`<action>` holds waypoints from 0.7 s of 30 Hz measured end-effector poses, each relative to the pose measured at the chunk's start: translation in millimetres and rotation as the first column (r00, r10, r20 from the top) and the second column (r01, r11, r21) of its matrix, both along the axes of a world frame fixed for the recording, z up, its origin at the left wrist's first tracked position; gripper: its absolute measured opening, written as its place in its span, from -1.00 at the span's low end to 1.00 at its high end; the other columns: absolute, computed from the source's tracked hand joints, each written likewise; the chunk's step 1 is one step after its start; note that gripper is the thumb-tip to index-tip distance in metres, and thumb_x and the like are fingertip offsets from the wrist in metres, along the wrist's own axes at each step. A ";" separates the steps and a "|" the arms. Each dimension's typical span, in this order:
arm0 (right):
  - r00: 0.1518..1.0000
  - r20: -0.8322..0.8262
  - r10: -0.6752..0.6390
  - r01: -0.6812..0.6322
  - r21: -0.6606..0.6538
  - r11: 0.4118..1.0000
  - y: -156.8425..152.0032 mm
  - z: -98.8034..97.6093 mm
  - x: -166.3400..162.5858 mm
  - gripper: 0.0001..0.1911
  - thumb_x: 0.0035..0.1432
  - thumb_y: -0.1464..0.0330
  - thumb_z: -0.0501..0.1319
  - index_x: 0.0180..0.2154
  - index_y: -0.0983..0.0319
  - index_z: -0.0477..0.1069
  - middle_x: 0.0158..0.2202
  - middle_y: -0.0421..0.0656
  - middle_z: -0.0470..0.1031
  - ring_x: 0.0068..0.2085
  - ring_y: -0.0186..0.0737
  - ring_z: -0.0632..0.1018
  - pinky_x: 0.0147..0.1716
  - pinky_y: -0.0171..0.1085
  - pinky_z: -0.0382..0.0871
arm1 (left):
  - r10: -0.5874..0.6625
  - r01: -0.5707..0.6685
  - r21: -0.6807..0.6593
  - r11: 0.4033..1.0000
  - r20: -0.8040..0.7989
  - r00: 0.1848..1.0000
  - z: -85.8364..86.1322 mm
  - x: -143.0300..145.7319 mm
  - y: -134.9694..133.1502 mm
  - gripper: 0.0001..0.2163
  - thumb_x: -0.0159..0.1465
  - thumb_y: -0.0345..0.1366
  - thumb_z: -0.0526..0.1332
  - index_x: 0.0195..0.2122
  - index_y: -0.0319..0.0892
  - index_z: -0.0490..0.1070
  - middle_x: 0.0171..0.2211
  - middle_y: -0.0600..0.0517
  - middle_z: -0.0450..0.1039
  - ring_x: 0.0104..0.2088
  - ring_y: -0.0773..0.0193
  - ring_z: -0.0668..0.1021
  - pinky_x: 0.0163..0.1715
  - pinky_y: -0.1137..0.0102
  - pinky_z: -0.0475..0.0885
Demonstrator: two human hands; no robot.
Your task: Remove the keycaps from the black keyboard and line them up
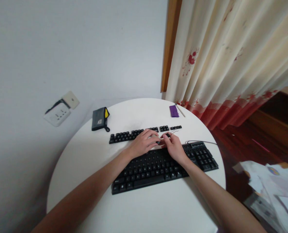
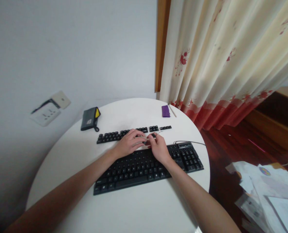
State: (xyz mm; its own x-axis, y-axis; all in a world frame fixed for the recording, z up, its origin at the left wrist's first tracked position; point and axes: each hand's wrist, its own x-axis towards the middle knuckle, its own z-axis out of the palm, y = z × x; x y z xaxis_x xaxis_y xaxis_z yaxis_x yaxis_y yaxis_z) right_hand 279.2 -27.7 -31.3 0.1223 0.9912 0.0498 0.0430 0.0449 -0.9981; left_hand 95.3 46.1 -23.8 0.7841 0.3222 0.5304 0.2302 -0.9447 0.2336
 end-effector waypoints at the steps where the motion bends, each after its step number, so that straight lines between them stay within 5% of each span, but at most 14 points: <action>1: 1.000 0.014 -0.004 0.004 0.005 1.000 0.1 -0.1 0.1 -0.66 0.25 0.06 0.12 -0.27 0.21 0.36 -0.42 -0.12 0.58 -0.38 -0.16 0.63 -0.42 -0.28 0.50 | -0.003 0.003 0.007 1.000 0.000 1.000 -0.7 -0.5 0.4 -0.84 0.36 -0.29 0.18 -0.06 -0.11 0.48 -0.03 -0.09 0.41 0.00 0.13 0.42 0.03 0.18 0.38; 12: 0.965 0.259 -0.041 0.009 0.121 0.993 -1.0 -1.8 -0.5 -0.70 0.32 0.19 0.06 -0.38 0.22 0.36 -0.50 -0.17 0.49 -0.46 -0.23 0.52 -0.44 -0.31 0.37 | -0.081 0.082 -0.045 0.996 0.019 0.997 -6.2 -0.6 0.4 -0.83 0.32 -0.25 0.24 -0.09 -0.10 0.51 -0.07 -0.08 0.45 -0.01 0.12 0.41 0.04 0.18 0.36; 21: 0.975 0.205 -0.087 0.061 0.131 0.990 0.1 -1.3 3.0 -0.69 0.33 0.16 0.06 -0.30 0.24 0.39 -0.45 -0.14 0.55 -0.40 -0.21 0.56 -0.39 -0.30 0.38 | 0.015 -0.007 -0.108 0.994 0.076 0.997 -5.5 -1.3 2.3 -0.84 0.32 -0.20 0.24 -0.14 -0.11 0.52 -0.12 -0.07 0.47 -0.05 0.13 0.43 0.00 0.19 0.35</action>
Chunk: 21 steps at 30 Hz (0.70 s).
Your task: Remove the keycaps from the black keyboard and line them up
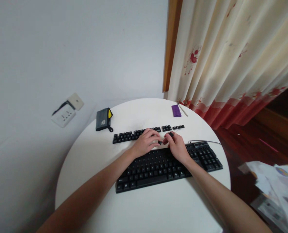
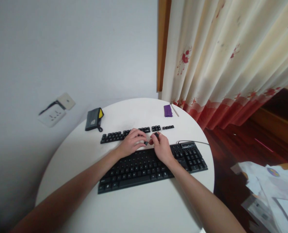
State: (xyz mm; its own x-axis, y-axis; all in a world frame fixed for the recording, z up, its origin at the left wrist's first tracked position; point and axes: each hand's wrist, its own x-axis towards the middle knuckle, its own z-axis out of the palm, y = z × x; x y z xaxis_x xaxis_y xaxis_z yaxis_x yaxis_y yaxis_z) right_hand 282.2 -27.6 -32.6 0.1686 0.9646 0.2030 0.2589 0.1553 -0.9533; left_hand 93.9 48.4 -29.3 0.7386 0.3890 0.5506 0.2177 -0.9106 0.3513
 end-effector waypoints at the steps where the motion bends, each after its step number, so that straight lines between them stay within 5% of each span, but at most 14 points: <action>1: 1.000 -0.003 -0.004 0.004 0.000 1.000 0.5 -0.4 0.8 -0.69 0.32 0.16 0.06 -0.31 0.24 0.39 -0.45 -0.14 0.55 -0.40 -0.20 0.56 -0.39 -0.30 0.38 | -0.002 0.002 0.001 1.000 -0.002 1.000 0.0 0.1 0.0 -0.84 0.32 -0.20 0.24 -0.15 -0.11 0.52 -0.12 -0.07 0.47 -0.05 0.13 0.43 -0.01 0.19 0.35; 15: 0.996 -0.020 -0.087 0.087 0.027 0.996 2.0 10.6 10.6 -0.68 0.31 0.17 0.06 -0.34 0.24 0.42 -0.42 -0.10 0.58 -0.38 -0.20 0.57 -0.37 -0.27 0.39 | 0.038 -0.037 -0.052 0.998 0.032 0.999 0.0 -1.7 1.3 -0.85 0.30 -0.23 0.28 -0.15 -0.13 0.51 -0.17 -0.06 0.53 -0.08 0.14 0.48 -0.01 0.18 0.40; 21: 0.995 -0.057 -0.084 0.086 0.032 0.996 3.4 14.0 14.1 -0.69 0.30 0.17 0.06 -0.34 0.24 0.41 -0.42 -0.10 0.58 -0.39 -0.20 0.57 -0.35 -0.25 0.41 | 0.147 -0.147 -0.133 0.980 -0.013 0.989 16.6 -3.9 12.9 -0.88 0.29 -0.25 0.29 -0.19 -0.12 0.54 -0.25 -0.01 0.59 -0.19 0.18 0.54 -0.11 0.24 0.45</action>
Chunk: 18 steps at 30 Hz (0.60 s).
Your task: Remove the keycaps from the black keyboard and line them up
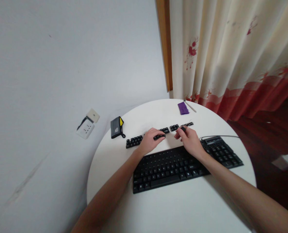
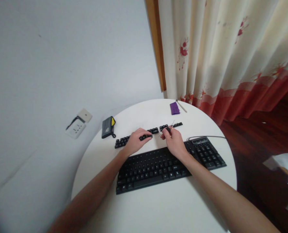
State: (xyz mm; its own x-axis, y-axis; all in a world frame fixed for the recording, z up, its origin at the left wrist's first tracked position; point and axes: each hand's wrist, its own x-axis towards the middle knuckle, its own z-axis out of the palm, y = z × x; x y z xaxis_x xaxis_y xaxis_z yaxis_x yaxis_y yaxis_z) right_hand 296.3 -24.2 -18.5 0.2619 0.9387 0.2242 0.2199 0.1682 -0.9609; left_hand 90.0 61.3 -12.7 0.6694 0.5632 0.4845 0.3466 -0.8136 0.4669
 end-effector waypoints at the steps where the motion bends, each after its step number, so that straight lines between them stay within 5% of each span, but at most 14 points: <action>1: 1.000 -0.005 -0.002 0.002 0.002 1.000 0.3 0.0 0.5 -0.68 0.30 0.17 0.07 -0.34 0.25 0.41 -0.42 -0.09 0.58 -0.39 -0.19 0.57 -0.35 -0.25 0.41 | 0.017 -0.017 -0.010 1.000 -0.035 0.999 3.5 0.4 2.8 -0.89 0.28 -0.26 0.30 -0.20 -0.12 0.55 -0.25 0.00 0.60 -0.19 0.18 0.54 -0.10 0.23 0.44; 5: 1.000 -0.009 -0.013 0.014 0.007 1.000 2.2 -1.1 3.2 -0.65 0.29 0.13 0.08 -0.34 0.26 0.43 -0.42 -0.07 0.58 -0.39 -0.18 0.56 -0.35 -0.23 0.42 | 0.048 -0.053 -0.027 0.998 -0.153 0.987 7.6 6.1 13.0 -0.90 0.27 -0.25 0.30 -0.23 -0.10 0.56 -0.27 0.03 0.58 -0.19 0.17 0.52 -0.10 0.21 0.42; 18: 1.000 0.019 -0.020 0.020 -0.004 1.000 6.6 -6.6 4.6 -0.67 0.30 0.17 0.07 -0.37 0.25 0.42 -0.44 -0.11 0.57 -0.40 -0.20 0.56 -0.35 -0.25 0.40 | 0.255 -0.218 0.171 0.961 -0.234 0.938 -25.8 19.3 10.9 -0.92 0.17 -0.25 0.40 -0.30 -0.05 0.60 -0.04 0.00 0.41 -0.01 0.06 0.36 -0.03 0.11 0.31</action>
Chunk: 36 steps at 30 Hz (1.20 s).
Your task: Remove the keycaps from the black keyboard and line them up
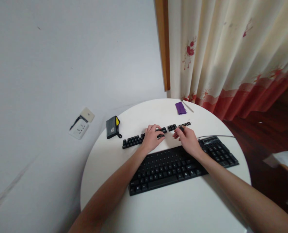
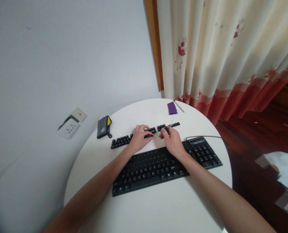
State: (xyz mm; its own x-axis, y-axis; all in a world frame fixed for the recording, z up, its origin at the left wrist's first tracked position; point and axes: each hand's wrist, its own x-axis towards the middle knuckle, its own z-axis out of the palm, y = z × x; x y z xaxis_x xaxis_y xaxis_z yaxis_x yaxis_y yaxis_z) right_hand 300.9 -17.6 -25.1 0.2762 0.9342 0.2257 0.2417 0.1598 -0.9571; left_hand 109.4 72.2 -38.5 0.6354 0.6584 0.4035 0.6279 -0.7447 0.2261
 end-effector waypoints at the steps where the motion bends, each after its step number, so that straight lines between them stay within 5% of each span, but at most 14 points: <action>1: 1.000 0.001 0.002 -0.002 0.001 1.000 -0.1 -0.4 -0.4 -0.67 0.30 0.17 0.07 -0.37 0.25 0.42 -0.44 -0.11 0.57 -0.41 -0.21 0.55 -0.35 -0.25 0.40 | 0.001 -0.001 0.005 1.000 -0.007 1.000 -0.2 0.1 0.3 -0.92 0.17 -0.25 0.40 -0.30 -0.06 0.60 -0.04 0.00 0.41 -0.01 0.05 0.36 -0.04 0.11 0.31; 28: 0.998 0.010 0.057 -0.058 0.016 0.998 -3.1 -0.4 -2.9 -0.63 0.30 0.14 0.07 -0.38 0.25 0.44 -0.44 -0.10 0.57 -0.40 -0.20 0.55 -0.36 -0.25 0.39 | 0.012 -0.013 -0.030 0.999 -0.024 1.000 3.2 -0.6 -2.7 -0.81 0.16 -0.26 0.40 -0.23 -0.11 0.45 -0.11 -0.01 0.36 -0.03 0.06 0.34 -0.05 0.15 0.31; 36: 0.998 0.003 0.062 -0.062 0.008 0.998 -3.3 -1.4 -3.5 -0.63 0.30 0.12 0.08 -0.36 0.26 0.45 -0.43 -0.09 0.57 -0.41 -0.20 0.54 -0.38 -0.25 0.39 | 0.047 -0.047 -0.014 0.999 -0.053 0.998 5.3 -1.5 -5.0 -0.59 0.14 -0.23 0.41 -0.01 -0.08 0.35 -0.02 -0.04 0.33 0.03 0.00 0.33 -0.02 0.11 0.28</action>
State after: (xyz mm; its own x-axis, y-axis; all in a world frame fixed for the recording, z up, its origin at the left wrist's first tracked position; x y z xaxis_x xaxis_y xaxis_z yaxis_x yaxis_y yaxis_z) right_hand 297.4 -20.8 -26.6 0.2175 0.9476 0.2342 0.2338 0.1824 -0.9550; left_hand 107.9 67.3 -33.2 0.6238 0.6938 0.3599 0.6735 -0.7108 0.2029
